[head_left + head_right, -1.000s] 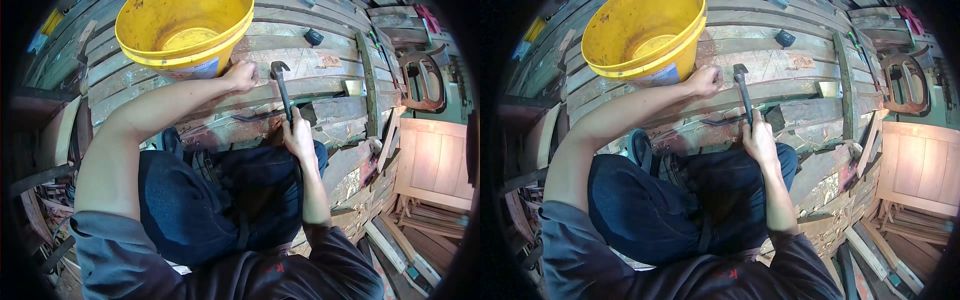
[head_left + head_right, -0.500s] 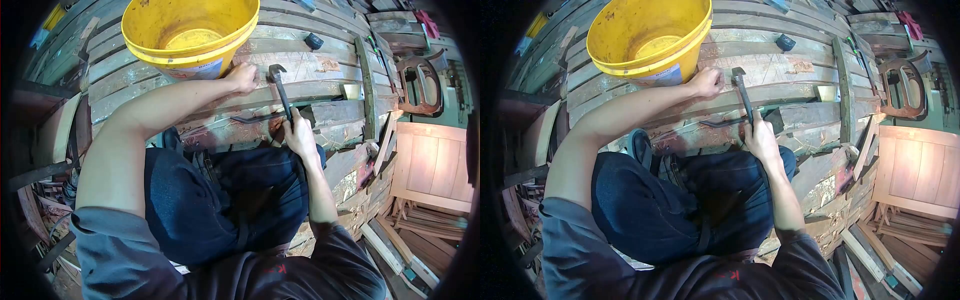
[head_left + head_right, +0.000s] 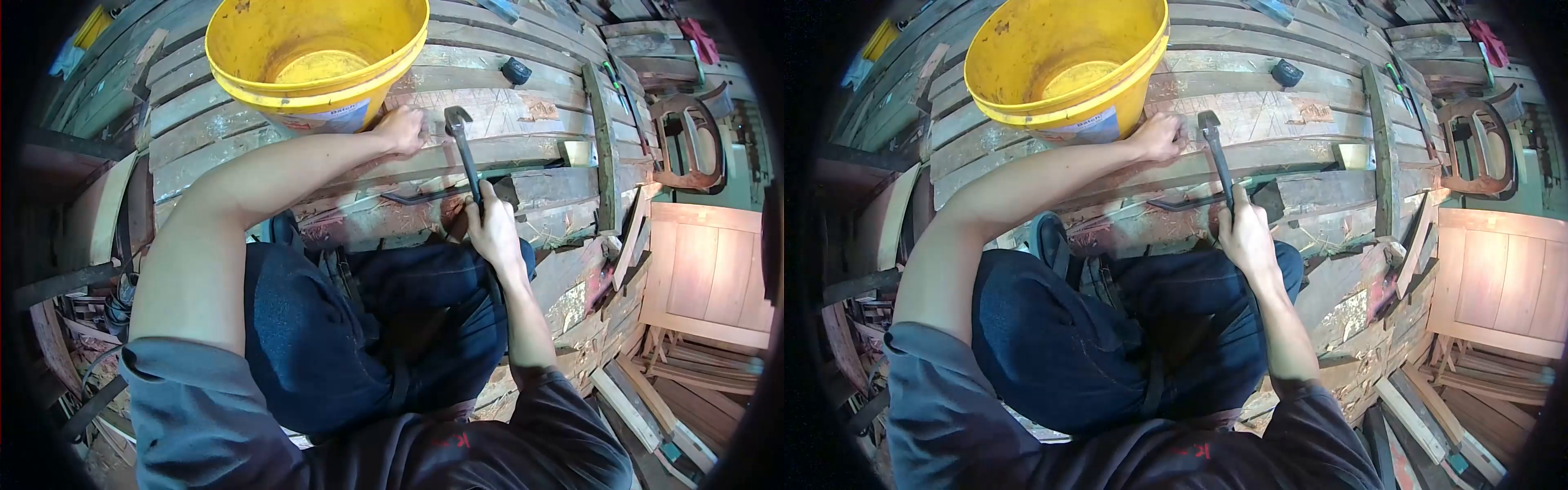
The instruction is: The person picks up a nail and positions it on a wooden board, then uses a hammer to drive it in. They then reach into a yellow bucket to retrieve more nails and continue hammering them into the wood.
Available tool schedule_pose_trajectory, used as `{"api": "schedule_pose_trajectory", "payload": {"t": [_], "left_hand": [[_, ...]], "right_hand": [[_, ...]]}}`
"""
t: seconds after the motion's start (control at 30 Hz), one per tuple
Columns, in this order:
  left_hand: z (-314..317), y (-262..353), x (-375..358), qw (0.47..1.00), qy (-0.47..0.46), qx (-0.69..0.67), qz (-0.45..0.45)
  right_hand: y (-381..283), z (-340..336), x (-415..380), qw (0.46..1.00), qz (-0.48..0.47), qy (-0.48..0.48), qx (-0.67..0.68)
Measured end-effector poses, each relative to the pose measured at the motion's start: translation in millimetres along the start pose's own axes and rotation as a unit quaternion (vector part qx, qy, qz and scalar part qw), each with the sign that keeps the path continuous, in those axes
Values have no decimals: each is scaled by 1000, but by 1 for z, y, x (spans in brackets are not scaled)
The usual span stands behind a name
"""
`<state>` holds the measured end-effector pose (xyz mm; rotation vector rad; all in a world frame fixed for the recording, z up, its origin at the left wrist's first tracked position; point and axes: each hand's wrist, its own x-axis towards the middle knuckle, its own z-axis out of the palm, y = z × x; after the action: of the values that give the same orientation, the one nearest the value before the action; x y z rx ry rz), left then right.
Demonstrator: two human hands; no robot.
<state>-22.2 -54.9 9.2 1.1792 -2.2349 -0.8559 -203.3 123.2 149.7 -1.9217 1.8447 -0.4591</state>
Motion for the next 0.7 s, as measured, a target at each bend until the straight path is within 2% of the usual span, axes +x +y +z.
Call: {"api": "schedule_pose_trajectory", "payload": {"t": [0.13,0.3,0.4,0.5,0.6,0.7], "left_hand": [[3,0,-1,1000,14,-18,1],[1,-3,1,1000,8,5,28],[0,0,1,1000,-20,-9,-16],[1,-1,-3,999,34,-15,37],[1,-3,0,999,-12,-47,-5],[1,-5,-1,999,17,-9,34]], "right_hand": [[-3,1,-4,999,5,30,30],[15,6,-1,999,-32,12,-24],[-2,-8,-4,997,67,-29,9],[-16,-15,-4,996,73,-19,53],[13,9,0,998,-12,-1,-65],[9,4,6,1000,-14,16,-16]]}}
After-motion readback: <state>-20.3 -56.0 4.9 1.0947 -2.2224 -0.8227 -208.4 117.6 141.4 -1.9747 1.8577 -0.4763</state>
